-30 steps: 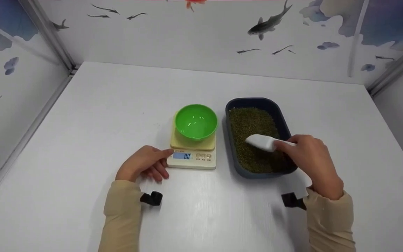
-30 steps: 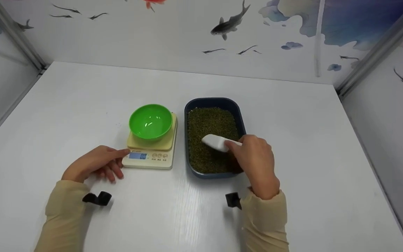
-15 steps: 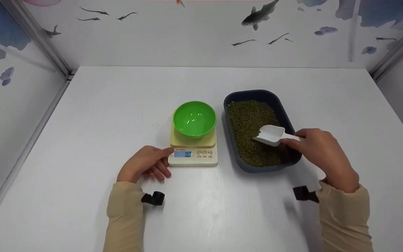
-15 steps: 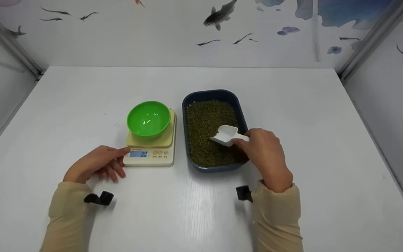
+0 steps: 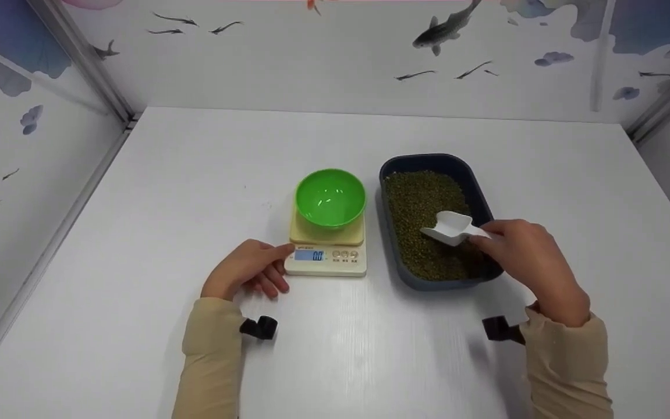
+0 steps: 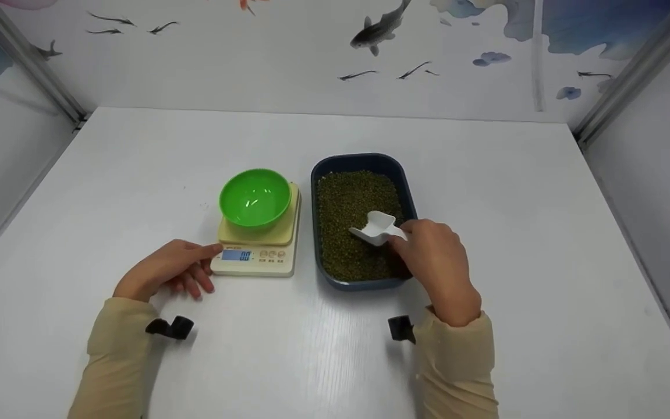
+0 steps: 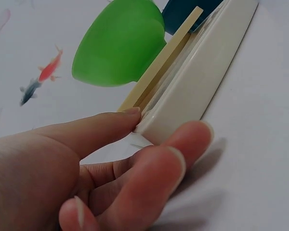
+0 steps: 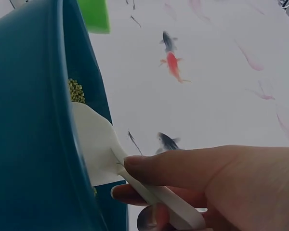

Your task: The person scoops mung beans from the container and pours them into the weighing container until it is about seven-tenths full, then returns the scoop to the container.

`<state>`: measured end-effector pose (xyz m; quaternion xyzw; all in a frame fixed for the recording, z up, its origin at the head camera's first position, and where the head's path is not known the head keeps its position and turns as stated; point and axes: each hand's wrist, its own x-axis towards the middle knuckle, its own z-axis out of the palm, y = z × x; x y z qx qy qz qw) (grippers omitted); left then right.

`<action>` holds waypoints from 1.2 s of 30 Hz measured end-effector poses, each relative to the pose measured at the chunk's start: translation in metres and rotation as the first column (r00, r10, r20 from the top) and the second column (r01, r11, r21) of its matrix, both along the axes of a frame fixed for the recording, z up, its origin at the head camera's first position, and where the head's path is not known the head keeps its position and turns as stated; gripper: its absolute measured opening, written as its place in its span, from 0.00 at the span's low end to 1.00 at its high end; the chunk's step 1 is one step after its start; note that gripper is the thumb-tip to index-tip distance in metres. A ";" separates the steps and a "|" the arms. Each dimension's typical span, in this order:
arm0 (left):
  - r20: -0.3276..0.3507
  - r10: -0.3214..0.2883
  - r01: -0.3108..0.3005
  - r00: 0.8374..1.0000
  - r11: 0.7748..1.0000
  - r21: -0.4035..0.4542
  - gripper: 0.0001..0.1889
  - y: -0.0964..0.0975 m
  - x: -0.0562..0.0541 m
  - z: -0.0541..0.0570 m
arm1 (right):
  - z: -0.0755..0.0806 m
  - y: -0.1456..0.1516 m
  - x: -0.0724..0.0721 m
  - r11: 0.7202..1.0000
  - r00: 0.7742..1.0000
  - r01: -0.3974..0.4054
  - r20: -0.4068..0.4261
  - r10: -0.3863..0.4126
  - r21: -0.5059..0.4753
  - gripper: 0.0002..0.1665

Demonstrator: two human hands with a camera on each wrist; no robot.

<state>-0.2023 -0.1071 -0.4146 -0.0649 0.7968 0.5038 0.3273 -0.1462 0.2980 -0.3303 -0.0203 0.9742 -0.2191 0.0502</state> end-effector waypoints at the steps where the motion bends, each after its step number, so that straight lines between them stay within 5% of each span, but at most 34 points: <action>1: -0.004 -0.002 0.002 1.000 1.000 -0.002 0.30 -0.001 -0.001 0.001 | 0.000 -0.001 -0.001 1.000 1.000 -0.002 -0.011 0.002 0.001 0.15; 15: -0.016 0.006 -0.006 1.000 1.000 0.026 0.30 -0.001 -0.004 0.006 | -0.006 -0.017 -0.006 0.999 0.988 -0.031 -0.151 0.037 0.037 0.11; 22: -0.015 -0.008 0.008 1.000 1.000 0.013 0.30 -0.002 -0.001 0.002 | -0.019 -0.030 -0.002 0.998 0.976 -0.046 -0.211 0.056 0.053 0.14; 29: -0.012 -0.011 0.011 1.000 1.000 0.009 0.30 -0.002 -0.001 -0.001 | -0.040 -0.041 -0.014 0.997 0.965 -0.040 -0.257 0.055 0.063 0.18; 36: -0.011 -0.008 0.008 1.000 1.000 0.019 0.30 -0.002 0.000 0.000 | -0.059 -0.048 -0.020 0.996 0.970 -0.052 -0.232 0.068 0.077 0.17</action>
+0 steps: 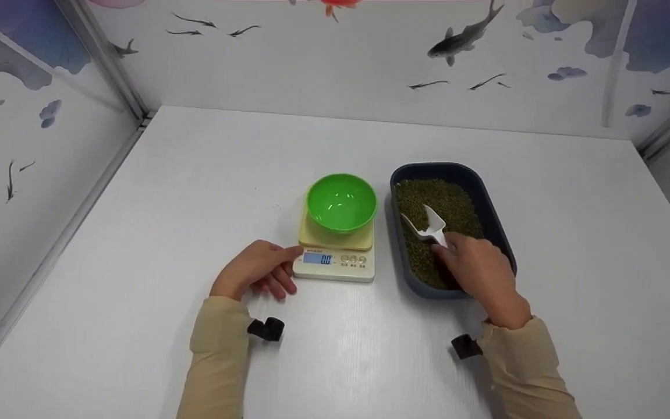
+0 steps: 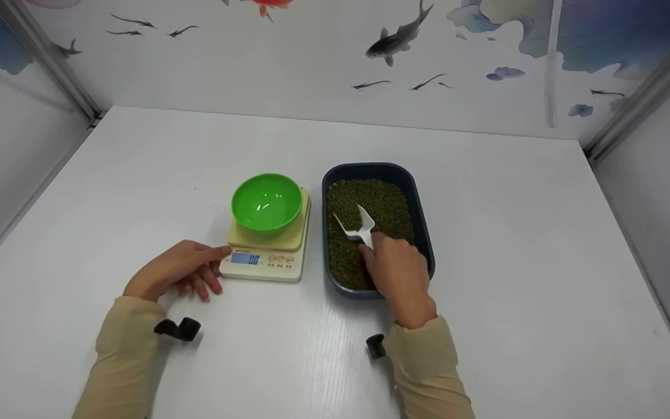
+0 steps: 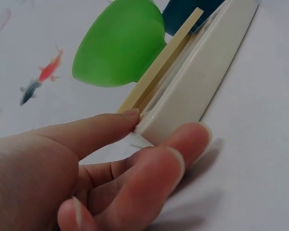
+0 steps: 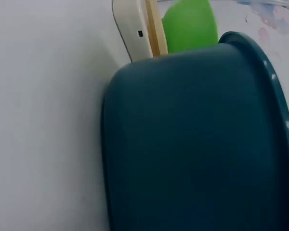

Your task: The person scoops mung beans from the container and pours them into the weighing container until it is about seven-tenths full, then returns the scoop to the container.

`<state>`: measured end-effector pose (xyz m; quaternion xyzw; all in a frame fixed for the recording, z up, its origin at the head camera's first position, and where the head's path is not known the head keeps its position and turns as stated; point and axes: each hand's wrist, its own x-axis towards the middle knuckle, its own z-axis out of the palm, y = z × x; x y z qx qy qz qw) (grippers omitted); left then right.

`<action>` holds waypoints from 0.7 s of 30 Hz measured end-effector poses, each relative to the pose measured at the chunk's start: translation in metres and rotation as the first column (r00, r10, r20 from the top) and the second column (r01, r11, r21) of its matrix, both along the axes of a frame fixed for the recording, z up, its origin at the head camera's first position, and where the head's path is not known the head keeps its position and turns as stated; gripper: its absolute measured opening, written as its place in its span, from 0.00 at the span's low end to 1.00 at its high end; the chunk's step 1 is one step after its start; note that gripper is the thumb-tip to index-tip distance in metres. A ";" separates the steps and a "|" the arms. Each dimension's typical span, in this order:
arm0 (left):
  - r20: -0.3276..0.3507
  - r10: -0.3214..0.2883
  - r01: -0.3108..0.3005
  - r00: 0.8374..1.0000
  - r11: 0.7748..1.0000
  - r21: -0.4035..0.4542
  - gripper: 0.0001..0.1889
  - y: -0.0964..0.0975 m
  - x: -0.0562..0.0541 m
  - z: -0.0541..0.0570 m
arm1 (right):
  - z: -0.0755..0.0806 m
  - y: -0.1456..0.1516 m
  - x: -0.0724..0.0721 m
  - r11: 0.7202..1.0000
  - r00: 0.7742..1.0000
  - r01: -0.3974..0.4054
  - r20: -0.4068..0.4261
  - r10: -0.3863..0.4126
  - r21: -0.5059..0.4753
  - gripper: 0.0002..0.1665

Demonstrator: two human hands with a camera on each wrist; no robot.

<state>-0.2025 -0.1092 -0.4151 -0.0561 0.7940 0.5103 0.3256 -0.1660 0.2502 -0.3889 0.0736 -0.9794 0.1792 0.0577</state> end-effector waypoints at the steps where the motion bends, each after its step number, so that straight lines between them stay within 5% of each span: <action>1: 0.000 -0.001 0.001 1.000 1.000 0.000 0.30 0.000 0.000 0.000 | 0.000 0.000 0.000 1.000 1.000 0.003 0.002 -0.003 0.003 0.17; 21: -0.004 -0.001 0.001 1.000 1.000 0.008 0.29 -0.001 0.001 0.001 | 0.002 0.000 0.002 0.998 0.997 0.052 0.064 -0.049 -0.042 0.16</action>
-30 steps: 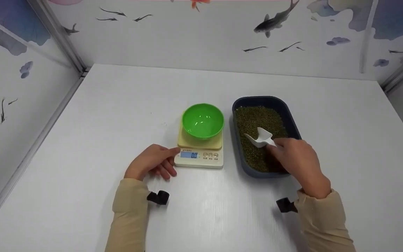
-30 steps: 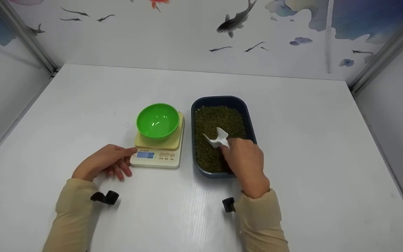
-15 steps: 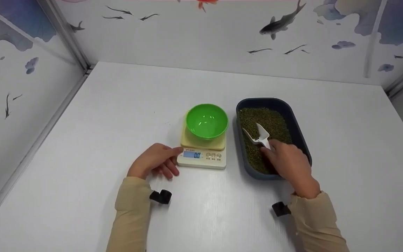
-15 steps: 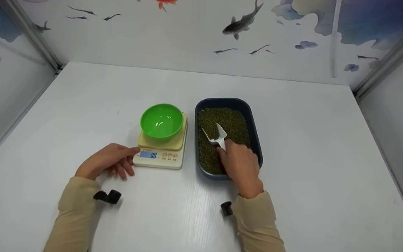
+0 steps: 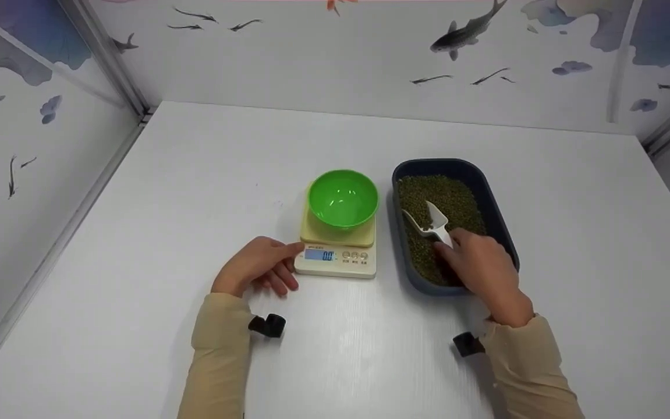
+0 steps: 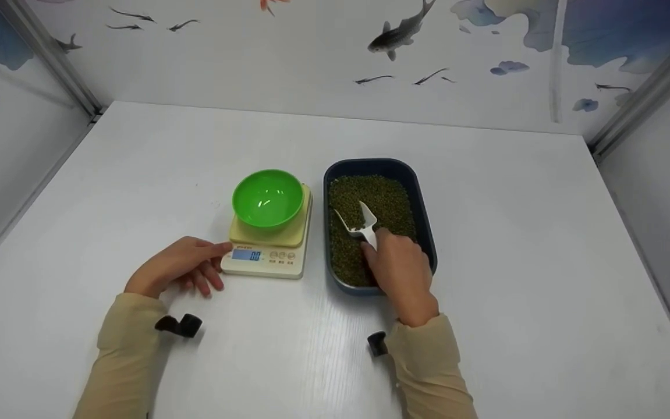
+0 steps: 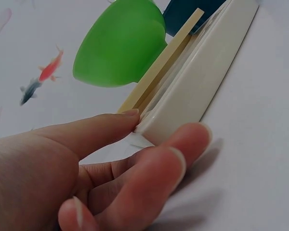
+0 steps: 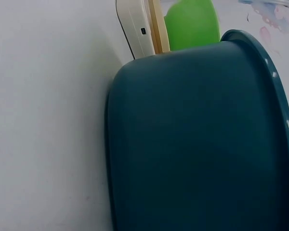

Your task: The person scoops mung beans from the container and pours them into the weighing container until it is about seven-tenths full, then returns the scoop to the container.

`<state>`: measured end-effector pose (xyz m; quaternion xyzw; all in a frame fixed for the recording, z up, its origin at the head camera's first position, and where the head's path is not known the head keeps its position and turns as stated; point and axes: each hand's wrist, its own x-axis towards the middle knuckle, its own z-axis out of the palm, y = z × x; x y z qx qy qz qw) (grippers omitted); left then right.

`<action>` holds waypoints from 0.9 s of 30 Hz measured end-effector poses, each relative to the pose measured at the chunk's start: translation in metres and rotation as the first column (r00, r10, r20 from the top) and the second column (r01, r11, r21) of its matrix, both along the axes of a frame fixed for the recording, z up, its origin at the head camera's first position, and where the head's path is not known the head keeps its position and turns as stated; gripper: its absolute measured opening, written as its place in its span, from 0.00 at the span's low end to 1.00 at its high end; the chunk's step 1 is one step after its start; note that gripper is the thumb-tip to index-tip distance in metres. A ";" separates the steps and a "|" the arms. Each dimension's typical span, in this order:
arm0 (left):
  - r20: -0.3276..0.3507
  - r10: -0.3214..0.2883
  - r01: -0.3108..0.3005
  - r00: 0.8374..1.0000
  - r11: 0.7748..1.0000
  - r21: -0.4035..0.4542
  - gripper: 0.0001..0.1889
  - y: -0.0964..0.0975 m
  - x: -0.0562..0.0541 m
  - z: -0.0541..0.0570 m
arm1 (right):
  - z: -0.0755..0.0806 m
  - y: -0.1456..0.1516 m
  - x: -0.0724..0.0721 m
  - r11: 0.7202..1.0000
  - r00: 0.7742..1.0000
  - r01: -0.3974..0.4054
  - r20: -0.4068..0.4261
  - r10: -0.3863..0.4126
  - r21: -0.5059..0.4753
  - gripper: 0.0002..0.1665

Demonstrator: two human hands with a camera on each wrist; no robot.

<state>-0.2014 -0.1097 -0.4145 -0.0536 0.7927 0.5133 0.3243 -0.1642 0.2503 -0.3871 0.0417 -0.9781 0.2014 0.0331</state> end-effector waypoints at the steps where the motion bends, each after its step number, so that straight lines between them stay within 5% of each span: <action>1: 0.000 0.001 -0.001 1.000 1.000 -0.001 0.29 0.000 0.000 0.000 | 0.000 0.000 0.000 1.000 1.000 -0.002 0.001 0.002 -0.001 0.16; 17: 0.002 0.008 -0.008 1.000 1.000 0.013 0.29 -0.001 -0.001 -0.001 | -0.001 -0.001 0.000 0.999 0.995 0.020 -0.099 -0.016 0.039 0.23; 27: -0.003 0.002 -0.002 1.000 1.000 0.016 0.28 -0.001 0.000 0.000 | -0.003 -0.002 0.002 0.999 0.992 0.037 -0.126 -0.032 0.035 0.19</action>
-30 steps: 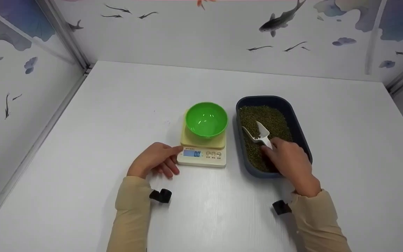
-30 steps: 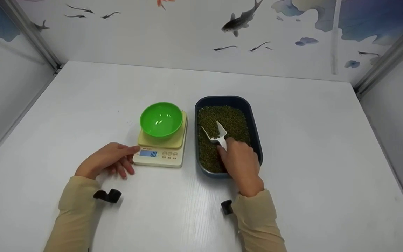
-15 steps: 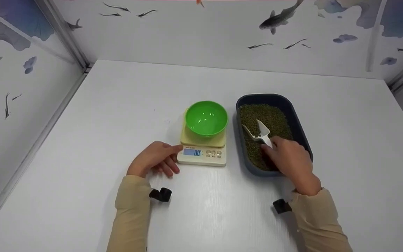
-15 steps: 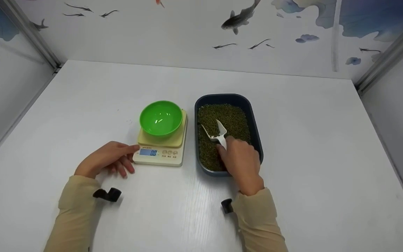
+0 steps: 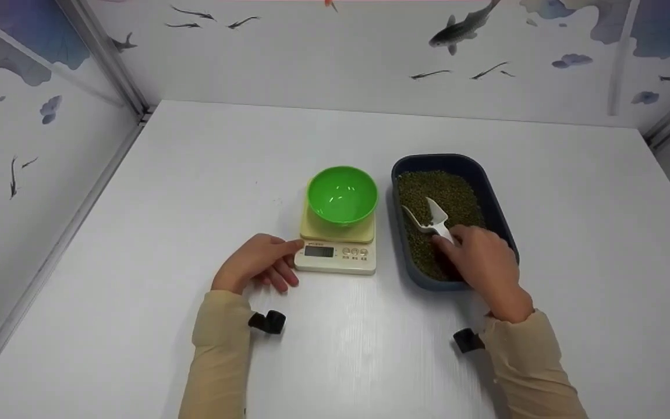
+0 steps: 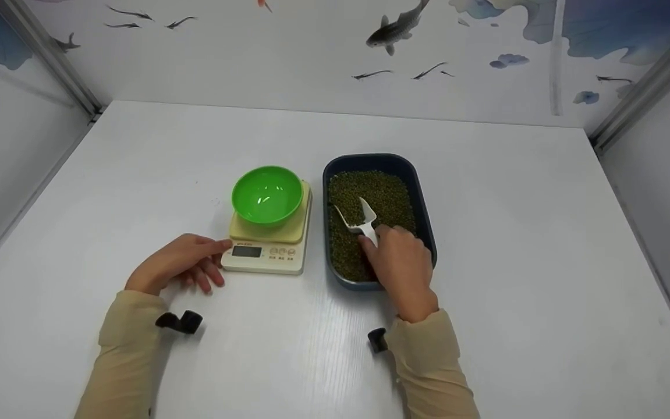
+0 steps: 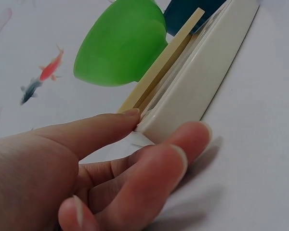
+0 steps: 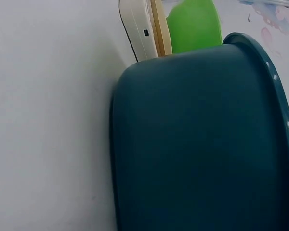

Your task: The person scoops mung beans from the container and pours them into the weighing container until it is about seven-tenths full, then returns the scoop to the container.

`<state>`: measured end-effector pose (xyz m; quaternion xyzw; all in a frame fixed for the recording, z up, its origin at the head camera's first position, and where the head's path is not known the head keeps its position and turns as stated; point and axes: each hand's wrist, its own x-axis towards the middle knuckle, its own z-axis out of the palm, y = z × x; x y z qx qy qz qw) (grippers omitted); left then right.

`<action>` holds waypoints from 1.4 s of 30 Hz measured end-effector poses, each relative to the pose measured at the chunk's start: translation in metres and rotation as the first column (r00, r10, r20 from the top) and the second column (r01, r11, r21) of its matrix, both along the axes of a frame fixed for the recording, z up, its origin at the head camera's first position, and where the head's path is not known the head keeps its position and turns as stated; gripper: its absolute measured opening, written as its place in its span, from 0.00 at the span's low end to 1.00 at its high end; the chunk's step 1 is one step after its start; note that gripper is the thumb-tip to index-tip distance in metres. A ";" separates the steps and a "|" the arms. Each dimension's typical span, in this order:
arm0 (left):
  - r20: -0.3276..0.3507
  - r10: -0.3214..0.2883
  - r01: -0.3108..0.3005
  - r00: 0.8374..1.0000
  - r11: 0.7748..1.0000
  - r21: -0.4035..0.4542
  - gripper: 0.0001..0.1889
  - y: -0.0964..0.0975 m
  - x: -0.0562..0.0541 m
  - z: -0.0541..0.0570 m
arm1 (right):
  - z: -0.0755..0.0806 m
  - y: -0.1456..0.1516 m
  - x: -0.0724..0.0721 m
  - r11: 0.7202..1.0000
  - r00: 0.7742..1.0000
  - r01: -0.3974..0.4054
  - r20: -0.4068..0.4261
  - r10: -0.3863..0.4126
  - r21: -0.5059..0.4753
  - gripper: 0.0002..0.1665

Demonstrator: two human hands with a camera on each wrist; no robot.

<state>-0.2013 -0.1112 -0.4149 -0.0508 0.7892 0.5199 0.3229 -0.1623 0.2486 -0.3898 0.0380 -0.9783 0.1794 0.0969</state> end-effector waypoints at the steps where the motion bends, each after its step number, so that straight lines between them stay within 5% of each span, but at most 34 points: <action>1: 0.001 0.002 -0.002 1.000 1.000 0.001 0.28 0.000 0.000 0.000 | 0.000 0.000 0.000 1.000 1.000 -0.005 0.011 0.005 -0.002 0.19; 22: 0.005 0.009 -0.009 1.000 1.000 0.007 0.29 0.000 0.000 -0.001 | 0.000 0.002 -0.002 0.998 0.995 -0.058 0.081 0.059 -0.010 0.23; 42: 0.002 0.007 -0.007 1.000 1.000 0.010 0.28 0.001 0.000 0.000 | 0.001 0.003 -0.001 0.997 0.997 -0.078 0.016 0.078 -0.002 0.23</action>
